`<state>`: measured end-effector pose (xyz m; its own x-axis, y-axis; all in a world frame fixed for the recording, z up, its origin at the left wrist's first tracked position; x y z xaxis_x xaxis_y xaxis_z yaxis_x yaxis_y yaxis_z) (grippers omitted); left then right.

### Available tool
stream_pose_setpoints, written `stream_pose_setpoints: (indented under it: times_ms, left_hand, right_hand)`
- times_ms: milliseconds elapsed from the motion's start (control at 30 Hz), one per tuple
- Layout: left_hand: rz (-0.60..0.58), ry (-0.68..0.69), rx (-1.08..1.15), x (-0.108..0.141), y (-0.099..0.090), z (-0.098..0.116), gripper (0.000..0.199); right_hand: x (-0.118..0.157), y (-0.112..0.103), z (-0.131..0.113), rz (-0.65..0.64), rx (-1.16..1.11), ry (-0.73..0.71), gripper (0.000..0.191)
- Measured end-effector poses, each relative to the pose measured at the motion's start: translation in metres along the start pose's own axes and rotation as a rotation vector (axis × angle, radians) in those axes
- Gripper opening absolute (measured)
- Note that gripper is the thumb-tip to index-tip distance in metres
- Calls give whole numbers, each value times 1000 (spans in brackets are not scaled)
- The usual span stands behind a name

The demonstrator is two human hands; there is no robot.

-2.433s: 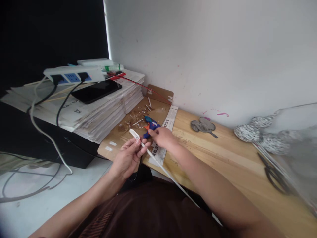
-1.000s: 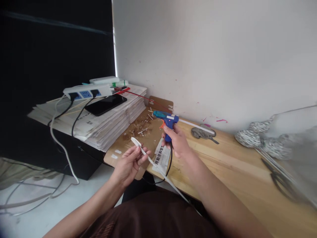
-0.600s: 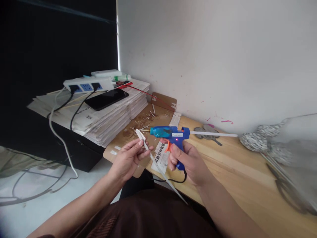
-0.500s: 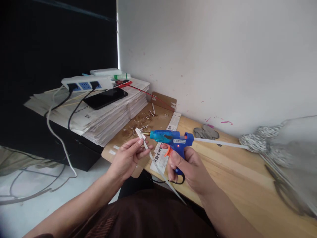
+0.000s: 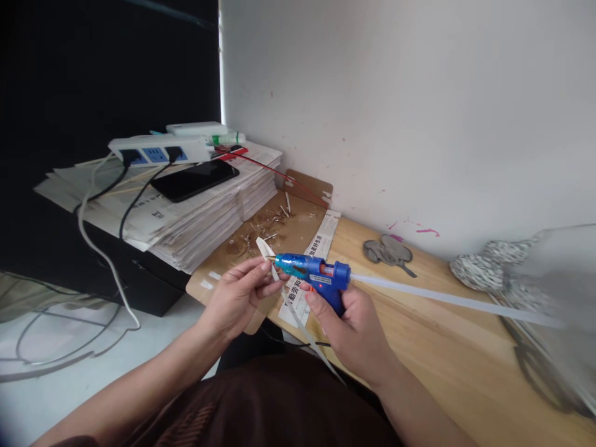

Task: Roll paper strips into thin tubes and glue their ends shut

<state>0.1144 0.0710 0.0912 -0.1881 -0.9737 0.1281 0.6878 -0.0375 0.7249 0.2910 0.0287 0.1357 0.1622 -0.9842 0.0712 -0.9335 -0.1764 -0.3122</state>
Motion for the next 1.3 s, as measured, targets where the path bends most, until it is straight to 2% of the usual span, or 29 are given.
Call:
stream_pose_setpoints:
  times_ms: [167,367,833,1200,1300]
  left_hand:
    - [-13,-6,-1,1,1,1,16]
    - [-14,-4,-9,3,0,1,15]
    - [-26,-3,-10,3,1,3,17]
    - [-15,-4,-22,3,-1,3,18]
    - [-10,-8,-20,3,-1,3,18]
  right_hand:
    - [3,-1,-2,10,128,-66,27]
    - [2,-2,0,5,242,-100,32]
    - [0,-2,-5,0,323,-92,39]
    - [0,-1,-6,45,427,-184,33]
    - [1,-2,-8,95,506,-236,28]
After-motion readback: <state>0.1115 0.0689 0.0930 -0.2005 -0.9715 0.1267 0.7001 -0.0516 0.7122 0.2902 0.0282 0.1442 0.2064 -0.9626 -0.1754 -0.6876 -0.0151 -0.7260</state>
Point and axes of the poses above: each hand's wrist, its own x-axis away from the middle knuckle, its own y-axis out of the palm, z = x × y, the point moved 2 cm from there along -x, towards the middle knuckle, and after that the axes turned 4 degrees about -z, right-handed, at the moved point
